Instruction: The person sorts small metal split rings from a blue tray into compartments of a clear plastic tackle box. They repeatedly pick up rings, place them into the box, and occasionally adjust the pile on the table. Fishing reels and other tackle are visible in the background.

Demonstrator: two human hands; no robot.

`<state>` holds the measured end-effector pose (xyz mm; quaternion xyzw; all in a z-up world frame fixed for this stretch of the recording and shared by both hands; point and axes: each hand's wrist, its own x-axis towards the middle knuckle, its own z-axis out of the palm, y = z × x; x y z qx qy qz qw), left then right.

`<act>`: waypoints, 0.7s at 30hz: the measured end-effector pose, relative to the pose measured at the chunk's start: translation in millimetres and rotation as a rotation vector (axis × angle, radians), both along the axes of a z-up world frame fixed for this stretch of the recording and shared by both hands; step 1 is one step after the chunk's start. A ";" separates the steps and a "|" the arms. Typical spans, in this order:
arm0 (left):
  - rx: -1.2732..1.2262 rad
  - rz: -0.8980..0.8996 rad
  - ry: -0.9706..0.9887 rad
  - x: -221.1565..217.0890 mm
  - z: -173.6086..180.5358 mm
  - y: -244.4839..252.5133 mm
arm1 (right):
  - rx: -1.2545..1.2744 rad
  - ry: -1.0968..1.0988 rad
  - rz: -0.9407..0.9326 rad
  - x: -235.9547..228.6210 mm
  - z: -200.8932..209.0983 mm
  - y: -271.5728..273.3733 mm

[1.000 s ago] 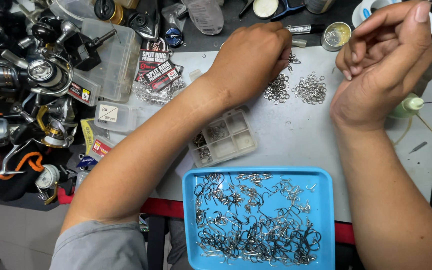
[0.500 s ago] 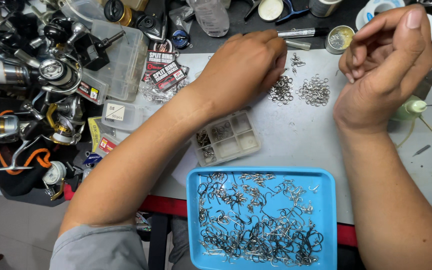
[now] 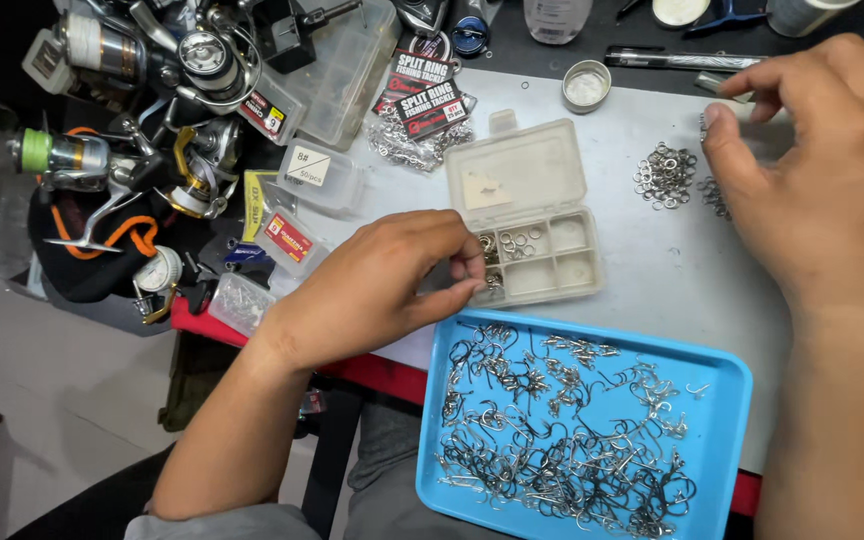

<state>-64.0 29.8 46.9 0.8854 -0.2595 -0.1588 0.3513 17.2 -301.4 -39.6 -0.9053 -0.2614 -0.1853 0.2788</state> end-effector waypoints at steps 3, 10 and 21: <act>0.025 -0.010 0.000 0.0 -9.8 0.4 | -0.189 -0.042 -0.060 -0.4 5.9 -5.7; 0.066 -0.053 -0.044 4.2 -12.4 -2.7 | -0.365 0.065 -0.150 -3.6 13.8 -7.7; -0.281 0.281 -0.142 41.2 27.1 -31.4 | -0.361 0.139 -0.152 4.4 10.0 -2.3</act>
